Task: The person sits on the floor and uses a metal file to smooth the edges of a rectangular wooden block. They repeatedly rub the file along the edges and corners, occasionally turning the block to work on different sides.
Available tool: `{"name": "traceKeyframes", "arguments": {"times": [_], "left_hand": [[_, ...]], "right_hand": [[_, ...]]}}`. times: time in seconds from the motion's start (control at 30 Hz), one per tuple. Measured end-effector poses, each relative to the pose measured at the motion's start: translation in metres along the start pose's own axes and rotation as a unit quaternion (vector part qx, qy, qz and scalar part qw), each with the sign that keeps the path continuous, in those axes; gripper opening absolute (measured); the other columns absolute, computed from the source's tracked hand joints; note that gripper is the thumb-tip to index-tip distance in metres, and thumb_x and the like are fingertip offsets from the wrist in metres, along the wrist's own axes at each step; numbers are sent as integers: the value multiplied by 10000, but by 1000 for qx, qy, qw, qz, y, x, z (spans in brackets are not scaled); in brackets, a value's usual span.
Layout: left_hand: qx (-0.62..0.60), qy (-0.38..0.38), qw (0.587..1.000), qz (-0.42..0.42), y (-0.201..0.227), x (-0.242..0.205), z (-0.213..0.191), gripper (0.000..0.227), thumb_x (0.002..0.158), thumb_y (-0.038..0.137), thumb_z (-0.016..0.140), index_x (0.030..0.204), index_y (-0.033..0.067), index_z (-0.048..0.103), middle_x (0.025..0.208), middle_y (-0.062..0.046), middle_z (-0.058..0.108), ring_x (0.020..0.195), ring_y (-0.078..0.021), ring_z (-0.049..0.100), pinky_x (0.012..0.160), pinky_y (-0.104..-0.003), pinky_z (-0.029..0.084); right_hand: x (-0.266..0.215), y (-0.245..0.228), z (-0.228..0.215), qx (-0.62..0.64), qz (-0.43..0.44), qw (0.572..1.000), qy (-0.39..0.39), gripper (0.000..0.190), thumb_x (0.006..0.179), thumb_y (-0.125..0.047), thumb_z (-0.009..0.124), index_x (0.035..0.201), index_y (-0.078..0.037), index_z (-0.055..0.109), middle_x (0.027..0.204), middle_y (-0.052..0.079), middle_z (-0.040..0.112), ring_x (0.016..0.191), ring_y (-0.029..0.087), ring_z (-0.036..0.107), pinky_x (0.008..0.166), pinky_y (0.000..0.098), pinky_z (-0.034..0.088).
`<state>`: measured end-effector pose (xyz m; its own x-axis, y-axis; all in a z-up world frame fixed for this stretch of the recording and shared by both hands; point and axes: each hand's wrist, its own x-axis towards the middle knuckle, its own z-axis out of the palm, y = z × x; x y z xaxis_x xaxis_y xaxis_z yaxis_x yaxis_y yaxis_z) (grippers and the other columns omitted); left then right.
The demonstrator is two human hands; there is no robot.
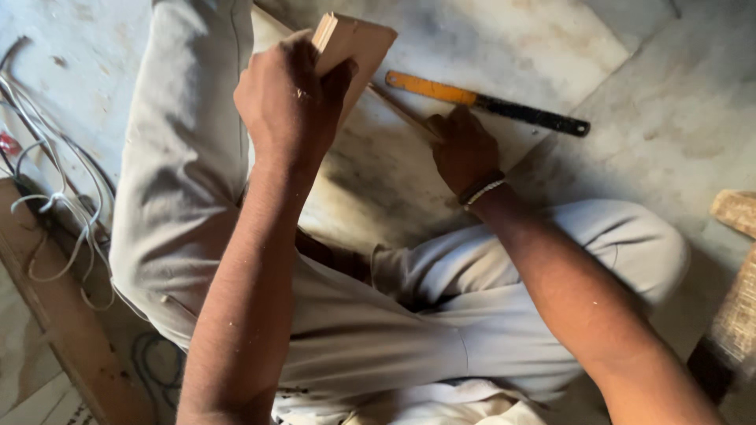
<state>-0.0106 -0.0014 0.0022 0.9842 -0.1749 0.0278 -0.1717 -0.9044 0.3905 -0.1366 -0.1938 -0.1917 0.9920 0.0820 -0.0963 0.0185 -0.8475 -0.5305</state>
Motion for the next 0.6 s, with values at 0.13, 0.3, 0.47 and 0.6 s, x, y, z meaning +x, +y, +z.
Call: {"name": "traceKeyframes", "arguments": {"times": [0.13, 0.3, 0.47, 0.6], "left_hand": [[-1, 43, 998, 41, 7, -4, 9, 216, 840, 271, 856, 898, 96, 744, 788, -134, 730, 731, -377, 702, 630, -473, 536], [44, 21, 999, 25, 9, -13, 19, 232, 833, 282, 853, 861, 86, 733, 765, -130, 732, 724, -382, 700, 628, -488, 529], [43, 65, 994, 82, -9, -17, 15, 253, 828, 297, 871, 920, 87, 763, 794, -145, 738, 728, -378, 703, 641, -478, 545], [48, 20, 997, 54, -24, -15, 15, 265, 812, 313, 878, 914, 92, 772, 794, -146, 740, 714, -366, 711, 645, -480, 550]], "right_hand": [[-3, -3, 3, -55, 23, 998, -10, 85, 1070, -226, 604, 1125, -194, 659, 1063, 97, 618, 919, 321, 667, 725, 484, 554], [-8, 5, 4, -1, -27, 999, 35, 208, 947, -262, 648, 1135, -175, 666, 1067, 116, 630, 846, 341, 667, 671, 488, 548], [-10, -4, 13, -14, -38, 998, 45, 252, 933, -277, 649, 1158, -167, 655, 1052, 107, 633, 867, 336, 674, 642, 488, 545], [-8, -5, 17, -23, -33, 999, 20, 209, 970, -280, 643, 1142, -161, 630, 1068, 111, 623, 899, 340, 673, 688, 490, 553]]}}
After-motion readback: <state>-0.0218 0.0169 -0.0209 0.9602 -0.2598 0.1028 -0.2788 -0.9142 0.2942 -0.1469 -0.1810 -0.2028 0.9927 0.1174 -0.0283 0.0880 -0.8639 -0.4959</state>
